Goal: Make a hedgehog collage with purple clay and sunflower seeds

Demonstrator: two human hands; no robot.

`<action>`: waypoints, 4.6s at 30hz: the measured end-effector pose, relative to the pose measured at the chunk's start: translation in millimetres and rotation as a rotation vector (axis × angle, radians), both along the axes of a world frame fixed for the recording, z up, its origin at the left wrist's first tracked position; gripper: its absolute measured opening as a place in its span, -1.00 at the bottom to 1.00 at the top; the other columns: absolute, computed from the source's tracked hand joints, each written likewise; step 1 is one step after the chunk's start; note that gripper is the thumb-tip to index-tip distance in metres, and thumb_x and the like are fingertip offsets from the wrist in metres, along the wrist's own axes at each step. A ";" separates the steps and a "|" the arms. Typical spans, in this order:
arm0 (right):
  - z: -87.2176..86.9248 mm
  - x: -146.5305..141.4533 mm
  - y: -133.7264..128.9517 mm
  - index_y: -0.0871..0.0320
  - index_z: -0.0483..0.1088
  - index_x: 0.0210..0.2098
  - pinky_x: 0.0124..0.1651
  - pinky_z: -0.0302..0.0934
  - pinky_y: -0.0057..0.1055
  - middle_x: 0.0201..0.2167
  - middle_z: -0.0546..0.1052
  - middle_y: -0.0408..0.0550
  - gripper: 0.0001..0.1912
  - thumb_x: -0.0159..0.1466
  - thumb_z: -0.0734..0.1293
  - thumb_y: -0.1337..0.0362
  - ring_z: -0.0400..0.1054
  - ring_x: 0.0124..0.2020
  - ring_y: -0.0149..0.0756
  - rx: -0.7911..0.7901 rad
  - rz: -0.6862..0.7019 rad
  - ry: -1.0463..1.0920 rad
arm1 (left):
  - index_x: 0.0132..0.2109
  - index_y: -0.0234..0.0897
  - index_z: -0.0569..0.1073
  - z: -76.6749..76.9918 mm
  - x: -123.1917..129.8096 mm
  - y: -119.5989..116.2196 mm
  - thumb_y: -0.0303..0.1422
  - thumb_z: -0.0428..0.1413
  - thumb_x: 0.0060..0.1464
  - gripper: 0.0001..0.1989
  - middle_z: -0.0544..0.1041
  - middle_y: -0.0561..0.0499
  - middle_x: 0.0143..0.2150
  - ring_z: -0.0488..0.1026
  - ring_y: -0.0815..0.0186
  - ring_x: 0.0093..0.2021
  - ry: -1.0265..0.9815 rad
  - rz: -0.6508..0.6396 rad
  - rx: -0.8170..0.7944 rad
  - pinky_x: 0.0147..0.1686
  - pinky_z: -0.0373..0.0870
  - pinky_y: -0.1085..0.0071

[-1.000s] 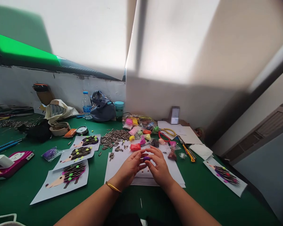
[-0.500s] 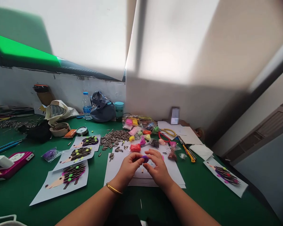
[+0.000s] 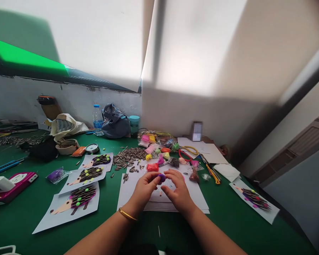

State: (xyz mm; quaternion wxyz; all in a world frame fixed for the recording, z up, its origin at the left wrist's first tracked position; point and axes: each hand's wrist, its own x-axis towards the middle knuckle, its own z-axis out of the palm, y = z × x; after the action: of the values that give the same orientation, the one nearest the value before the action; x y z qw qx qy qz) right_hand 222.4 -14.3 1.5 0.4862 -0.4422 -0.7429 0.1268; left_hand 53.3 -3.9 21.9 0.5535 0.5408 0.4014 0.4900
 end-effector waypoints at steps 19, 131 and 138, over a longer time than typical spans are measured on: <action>-0.2 -0.9 -0.1 0.04 0.47 -0.10 0.16 0.20 -0.03 -0.03 0.50 0.03 -0.77 0.31 0.30 0.14 0.30 0.08 -0.08 -0.011 0.015 0.037 | -0.27 -0.27 0.49 -7.1 1.9 2.9 -0.15 0.30 -0.05 -0.70 0.52 0.02 -0.32 0.46 0.28 -0.29 -0.130 -0.026 -0.087 -0.21 0.42 0.32; 1.1 -6.4 -3.4 0.00 0.49 -0.09 -0.04 0.24 -0.26 -0.21 0.57 -0.07 -0.78 0.35 0.25 0.16 0.38 -0.13 -0.20 -0.147 0.127 0.037 | -0.07 -0.20 0.54 -12.0 -8.7 6.2 -0.25 0.16 0.11 -0.75 0.51 -0.02 -0.26 0.43 0.26 -0.29 0.294 0.056 0.331 -0.29 0.37 0.36; -2.8 -9.5 -4.2 0.08 0.50 -0.30 -0.09 0.22 -0.27 -0.35 0.53 -0.09 -0.88 0.28 0.30 0.26 0.36 -0.22 -0.21 -0.123 0.053 -0.036 | -0.27 -0.19 0.58 -9.6 -8.3 3.4 -0.32 0.15 0.15 -0.89 0.50 -0.03 -0.29 0.43 0.23 -0.21 0.389 0.029 0.451 -0.17 0.37 0.32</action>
State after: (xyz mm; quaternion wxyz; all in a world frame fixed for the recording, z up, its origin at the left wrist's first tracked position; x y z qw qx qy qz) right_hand 212.9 -18.5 -1.3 0.4411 -0.4537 -0.7539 0.1769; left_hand 45.0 -0.5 12.3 0.3251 0.7280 0.3888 0.4617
